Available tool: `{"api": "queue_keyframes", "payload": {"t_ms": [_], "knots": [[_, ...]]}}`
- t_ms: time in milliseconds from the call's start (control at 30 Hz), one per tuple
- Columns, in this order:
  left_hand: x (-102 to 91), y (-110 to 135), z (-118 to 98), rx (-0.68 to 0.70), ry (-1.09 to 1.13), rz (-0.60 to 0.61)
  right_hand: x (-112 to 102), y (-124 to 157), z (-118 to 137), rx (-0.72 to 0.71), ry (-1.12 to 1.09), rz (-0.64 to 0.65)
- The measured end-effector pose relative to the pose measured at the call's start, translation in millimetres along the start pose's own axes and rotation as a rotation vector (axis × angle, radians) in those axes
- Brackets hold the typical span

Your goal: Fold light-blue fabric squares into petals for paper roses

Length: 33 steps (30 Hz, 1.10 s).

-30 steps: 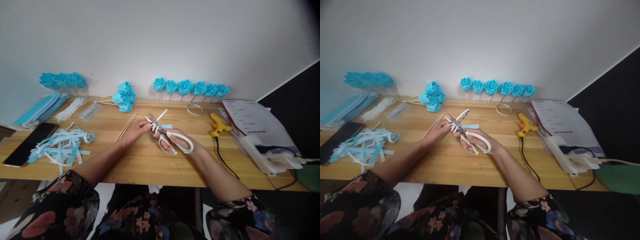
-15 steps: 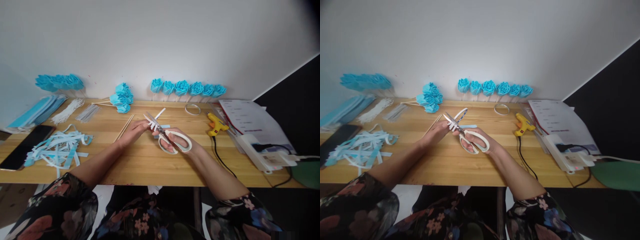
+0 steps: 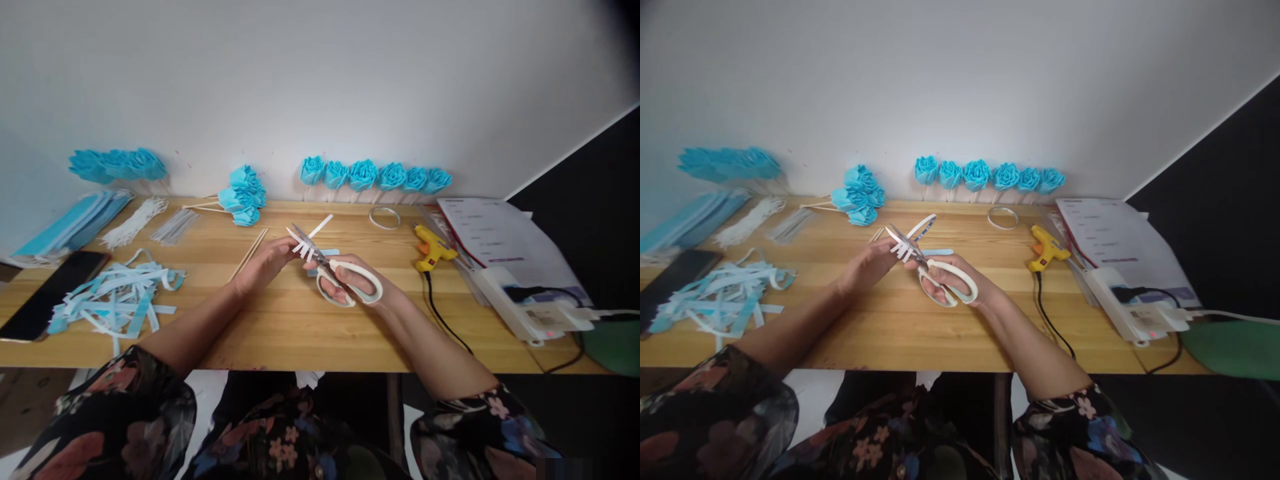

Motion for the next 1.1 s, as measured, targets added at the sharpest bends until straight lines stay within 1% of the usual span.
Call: {"api": "queue_keyframes", "payload": {"t_ms": [67,200,267,367,500,567,667,733,800,967,1100], "knots": [[-2.7,0.2,1.5,-0.003,-0.042,-0.016,-0.6,0.0,0.0,-0.002,-0.003,-0.002],[-11.0,1.2,4.6,-0.006,-0.246,-0.086,-3.4,-0.2,-0.8,0.02,-0.002,-0.039],[-12.8,1.8,5.1,0.005,-0.283,-0.092,-4.1,-0.2,-2.1,0.043,0.006,-0.055],[-13.7,2.2,4.6,0.004,-0.243,-0.129,-2.6,0.2,-5.3,0.093,0.04,-0.077],[-12.9,1.0,0.6,-0.065,-0.169,-0.252,3.1,1.4,-6.9,0.161,0.13,-0.073],[-11.8,-0.6,-1.8,-0.093,-0.122,-0.287,5.9,1.7,-3.9,0.152,0.172,-0.04],[-13.7,-3.4,-2.7,-0.087,-0.031,-0.32,5.2,1.5,3.6,0.078,0.23,-0.003],[-16.8,-5.3,-0.3,-0.081,0.008,-0.324,1.6,1.2,7.3,0.039,0.26,-0.007],[-19.8,-7.0,3.5,-0.086,0.033,-0.314,-2.3,1.0,8.6,0.031,0.261,-0.02],[-21.6,-8.7,8.2,-0.133,0.112,-0.294,-4.4,0.9,6.7,0.082,0.216,-0.02],[-16.6,-8.3,6.5,-0.142,0.122,-0.224,-3.6,1.3,5.0,0.109,0.206,-0.018]]}}
Point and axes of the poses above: each hand's wrist, its own y-axis away from the middle knuckle, its own x-axis out of the palm, z = x × y, the point moved 5 cm from there along -y, towards the middle knuckle, and after that the axes turned 2 degrees about -y, right-handed, at the moved point
